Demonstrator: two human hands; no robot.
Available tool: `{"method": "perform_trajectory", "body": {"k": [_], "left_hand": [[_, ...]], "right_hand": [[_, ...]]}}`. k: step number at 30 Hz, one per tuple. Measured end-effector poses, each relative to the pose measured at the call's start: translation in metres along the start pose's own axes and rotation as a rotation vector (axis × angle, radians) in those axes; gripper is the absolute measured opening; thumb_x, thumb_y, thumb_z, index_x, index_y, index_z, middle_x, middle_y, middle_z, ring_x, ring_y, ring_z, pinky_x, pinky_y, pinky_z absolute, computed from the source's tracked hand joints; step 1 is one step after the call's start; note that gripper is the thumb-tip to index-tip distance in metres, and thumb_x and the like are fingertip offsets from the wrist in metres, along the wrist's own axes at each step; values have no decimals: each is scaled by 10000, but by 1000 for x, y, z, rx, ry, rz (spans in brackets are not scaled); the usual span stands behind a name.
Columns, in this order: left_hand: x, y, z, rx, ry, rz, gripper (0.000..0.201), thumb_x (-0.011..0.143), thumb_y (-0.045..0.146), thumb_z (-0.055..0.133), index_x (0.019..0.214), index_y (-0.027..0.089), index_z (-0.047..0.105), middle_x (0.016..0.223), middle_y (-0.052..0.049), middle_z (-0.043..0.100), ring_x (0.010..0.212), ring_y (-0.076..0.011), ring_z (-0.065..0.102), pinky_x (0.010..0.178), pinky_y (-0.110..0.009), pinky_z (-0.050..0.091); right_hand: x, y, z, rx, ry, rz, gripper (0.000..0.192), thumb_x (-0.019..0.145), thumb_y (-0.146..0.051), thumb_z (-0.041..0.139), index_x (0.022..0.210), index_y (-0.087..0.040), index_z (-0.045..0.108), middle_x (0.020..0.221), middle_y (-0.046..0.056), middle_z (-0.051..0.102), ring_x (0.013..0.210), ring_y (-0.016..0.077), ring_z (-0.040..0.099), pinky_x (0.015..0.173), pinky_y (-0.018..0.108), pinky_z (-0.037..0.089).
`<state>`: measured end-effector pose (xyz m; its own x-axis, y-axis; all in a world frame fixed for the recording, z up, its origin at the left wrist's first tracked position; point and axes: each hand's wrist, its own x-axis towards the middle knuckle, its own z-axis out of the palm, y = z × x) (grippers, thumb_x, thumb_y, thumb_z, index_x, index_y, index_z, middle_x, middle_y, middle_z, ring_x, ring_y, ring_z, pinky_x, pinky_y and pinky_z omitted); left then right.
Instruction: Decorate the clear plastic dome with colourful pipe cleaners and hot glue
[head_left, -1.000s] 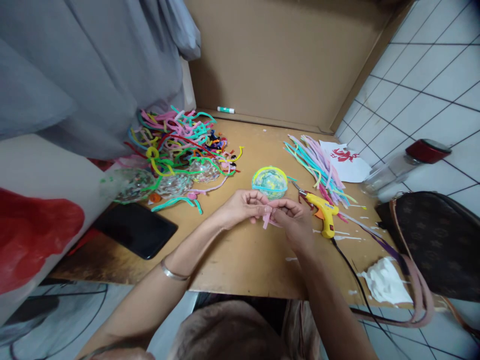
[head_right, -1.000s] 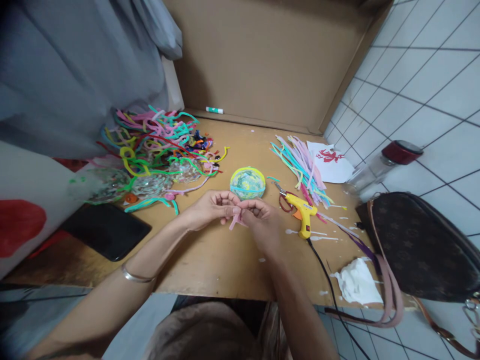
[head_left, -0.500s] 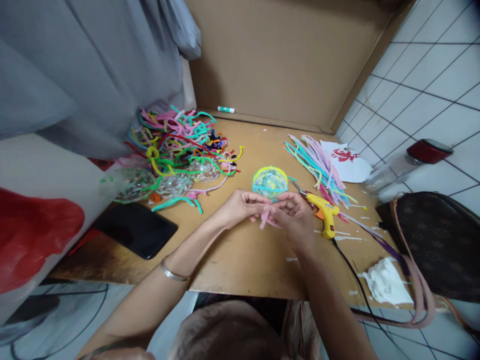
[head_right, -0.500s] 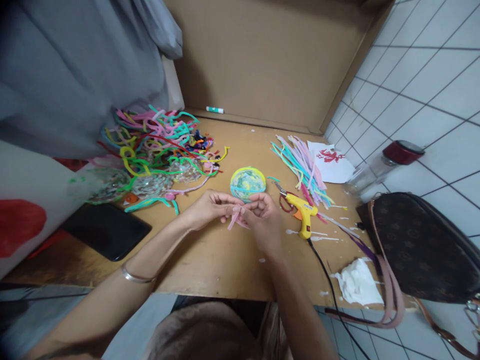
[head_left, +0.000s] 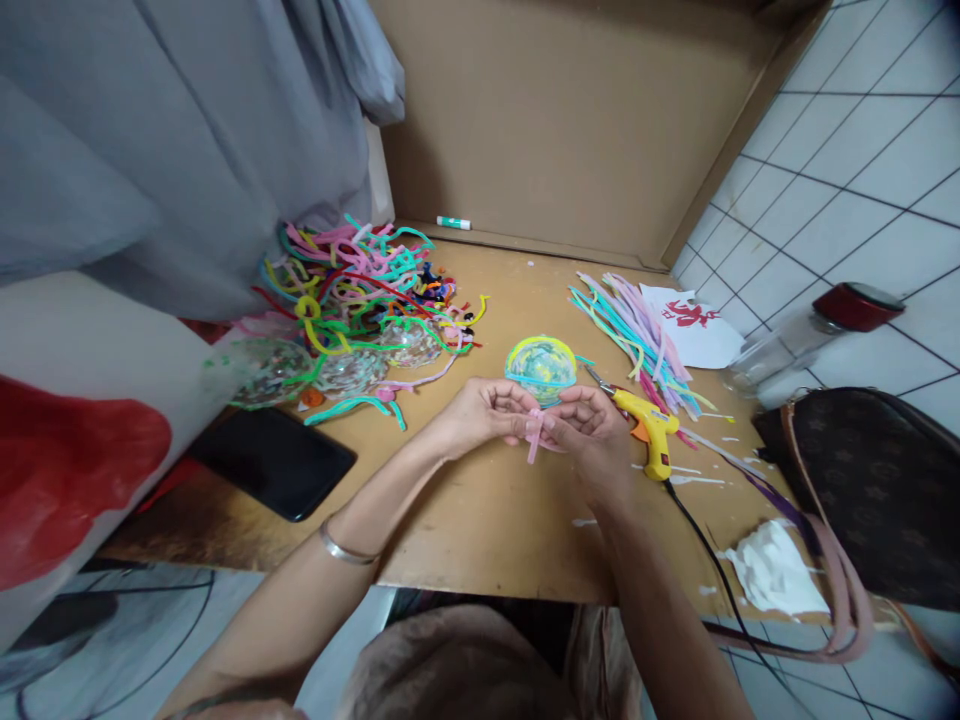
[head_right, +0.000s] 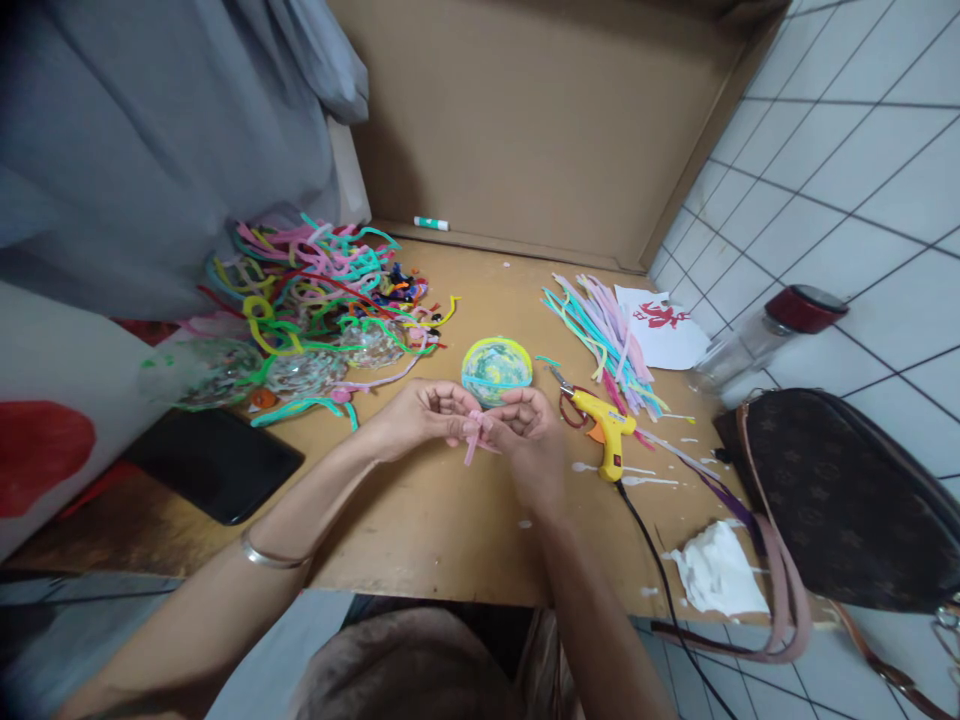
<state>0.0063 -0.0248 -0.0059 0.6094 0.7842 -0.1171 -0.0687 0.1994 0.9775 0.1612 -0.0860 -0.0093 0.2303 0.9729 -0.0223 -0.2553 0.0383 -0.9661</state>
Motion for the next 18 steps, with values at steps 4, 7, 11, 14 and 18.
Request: {"method": "perform_trajectory", "body": {"k": [4, 7, 11, 14, 18], "left_hand": [[0, 1, -1, 0, 2, 6, 395, 554, 364, 870, 779, 113, 665, 669, -24, 692, 588, -88, 607, 540, -191, 481], [0, 2, -2, 5, 5, 12, 388, 565, 367, 867, 774, 110, 667, 667, -26, 694, 580, -84, 602, 542, -193, 483], [-1, 4, -1, 12, 14, 25, 372, 575, 373, 863, 754, 107, 674, 660, -31, 700, 564, -84, 600, 551, -203, 493], [-2, 5, 1, 27, 21, 27, 366, 586, 386, 859, 750, 103, 694, 647, -31, 703, 541, -80, 595, 554, -205, 499], [-3, 5, 2, 52, 24, 35, 367, 601, 408, 850, 749, 103, 709, 642, -39, 709, 557, -94, 618, 558, -205, 504]], "right_hand": [[0, -2, 1, 7, -7, 7, 479, 535, -338, 890, 863, -216, 563, 677, -30, 717, 571, 141, 684, 574, 285, 599], [-1, -3, 1, 4, -12, 6, 480, 532, -327, 893, 869, -216, 569, 687, -27, 721, 586, 147, 689, 574, 287, 600], [0, -2, 1, 2, -6, 3, 491, 525, -324, 897, 870, -220, 563, 692, -27, 722, 588, 154, 692, 574, 295, 600], [-1, -1, 0, 7, 6, -11, 511, 519, -329, 901, 877, -221, 553, 685, -33, 718, 580, 156, 691, 573, 304, 605], [-2, -2, 2, 0, 28, -39, 521, 521, -337, 896, 877, -224, 533, 674, -38, 717, 565, 150, 687, 559, 292, 604]]}}
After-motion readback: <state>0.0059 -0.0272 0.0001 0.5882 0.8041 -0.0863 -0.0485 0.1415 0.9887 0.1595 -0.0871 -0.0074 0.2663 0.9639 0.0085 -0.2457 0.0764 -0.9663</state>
